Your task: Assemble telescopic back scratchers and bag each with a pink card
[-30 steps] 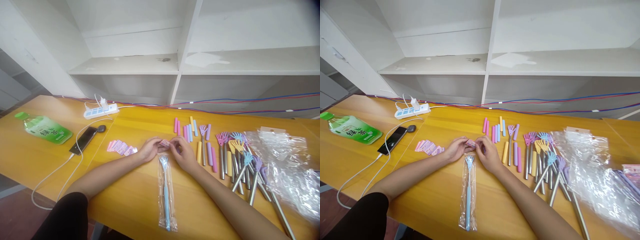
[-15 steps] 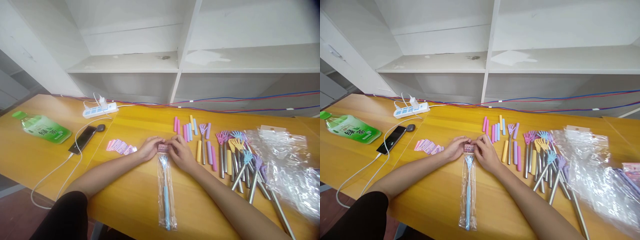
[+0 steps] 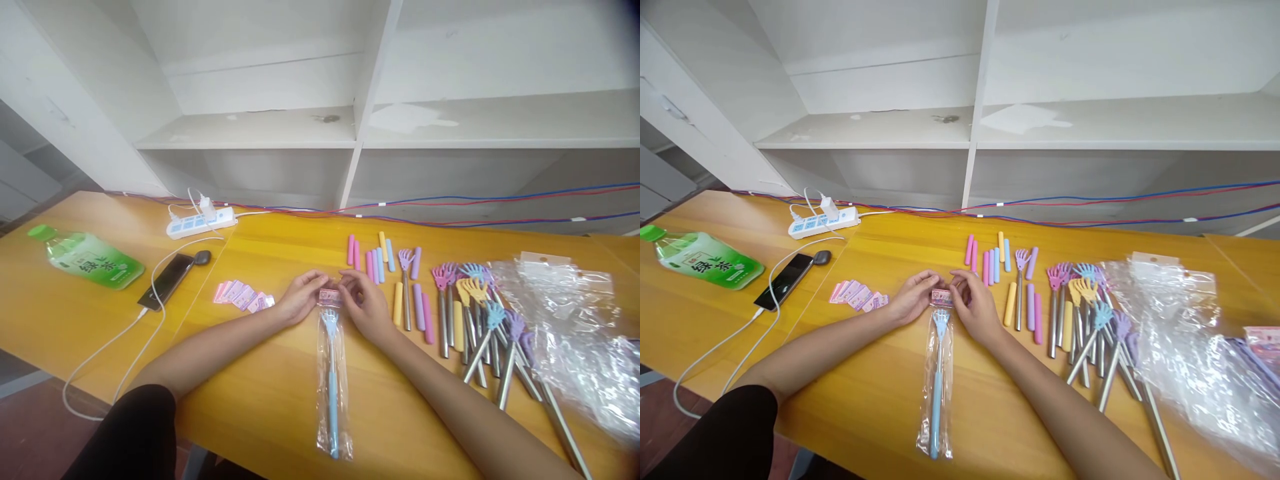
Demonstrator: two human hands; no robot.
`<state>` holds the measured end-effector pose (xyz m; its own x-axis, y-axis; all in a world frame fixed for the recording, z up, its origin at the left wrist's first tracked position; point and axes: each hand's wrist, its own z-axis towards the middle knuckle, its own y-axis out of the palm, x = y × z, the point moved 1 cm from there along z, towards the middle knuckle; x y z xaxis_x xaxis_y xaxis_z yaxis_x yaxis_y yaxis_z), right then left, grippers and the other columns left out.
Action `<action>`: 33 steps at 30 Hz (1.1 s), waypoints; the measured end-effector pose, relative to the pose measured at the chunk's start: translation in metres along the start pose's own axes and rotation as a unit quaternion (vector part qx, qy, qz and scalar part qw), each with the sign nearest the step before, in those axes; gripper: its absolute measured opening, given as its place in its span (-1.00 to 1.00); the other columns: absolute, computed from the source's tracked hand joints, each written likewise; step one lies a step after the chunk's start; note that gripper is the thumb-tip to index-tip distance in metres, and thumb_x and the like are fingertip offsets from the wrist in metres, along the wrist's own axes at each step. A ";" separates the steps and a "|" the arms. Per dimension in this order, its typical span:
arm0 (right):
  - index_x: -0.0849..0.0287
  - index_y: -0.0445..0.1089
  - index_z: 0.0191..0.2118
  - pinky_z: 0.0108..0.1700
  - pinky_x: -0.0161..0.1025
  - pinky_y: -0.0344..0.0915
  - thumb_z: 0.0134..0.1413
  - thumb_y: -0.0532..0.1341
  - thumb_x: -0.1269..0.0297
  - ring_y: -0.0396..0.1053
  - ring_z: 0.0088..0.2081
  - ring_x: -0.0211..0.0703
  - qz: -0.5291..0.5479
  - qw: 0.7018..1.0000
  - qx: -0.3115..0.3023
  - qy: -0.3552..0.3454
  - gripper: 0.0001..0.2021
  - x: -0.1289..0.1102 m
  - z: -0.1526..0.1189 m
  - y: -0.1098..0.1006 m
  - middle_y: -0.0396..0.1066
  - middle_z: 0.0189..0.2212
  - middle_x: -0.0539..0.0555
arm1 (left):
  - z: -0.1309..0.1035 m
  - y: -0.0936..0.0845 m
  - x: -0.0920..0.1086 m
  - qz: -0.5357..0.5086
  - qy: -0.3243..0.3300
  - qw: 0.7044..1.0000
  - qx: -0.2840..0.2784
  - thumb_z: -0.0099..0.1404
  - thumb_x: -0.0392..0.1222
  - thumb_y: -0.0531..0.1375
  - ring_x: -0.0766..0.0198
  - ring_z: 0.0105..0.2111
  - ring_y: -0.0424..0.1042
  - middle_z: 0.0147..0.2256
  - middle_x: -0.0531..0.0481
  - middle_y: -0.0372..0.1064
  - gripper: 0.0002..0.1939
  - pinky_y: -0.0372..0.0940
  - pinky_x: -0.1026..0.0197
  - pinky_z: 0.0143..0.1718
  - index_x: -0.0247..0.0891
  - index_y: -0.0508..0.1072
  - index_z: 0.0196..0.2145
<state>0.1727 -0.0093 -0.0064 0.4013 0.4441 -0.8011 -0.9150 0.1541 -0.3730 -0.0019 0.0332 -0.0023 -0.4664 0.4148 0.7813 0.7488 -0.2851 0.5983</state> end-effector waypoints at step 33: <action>0.09 0.52 -0.05 -0.07 -0.10 0.41 0.41 0.18 0.28 0.39 -0.04 -0.09 -0.051 0.996 0.002 -0.078 -0.83 -0.004 0.006 -0.011 0.32 -0.05 0.17 | 0.001 -0.010 -0.014 0.114 0.051 0.992 -0.001 0.23 0.02 0.46 0.28 -0.25 0.55 -0.24 -0.06 0.60 -0.64 0.34 0.24 -0.09 -0.31 0.57 -0.20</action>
<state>0.1805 -0.0072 0.0038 0.4807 0.5580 -0.6765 -0.8703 0.2091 -0.4459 -0.0027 0.0308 -0.0194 -0.3300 0.2494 0.9104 0.8392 -0.3641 0.4039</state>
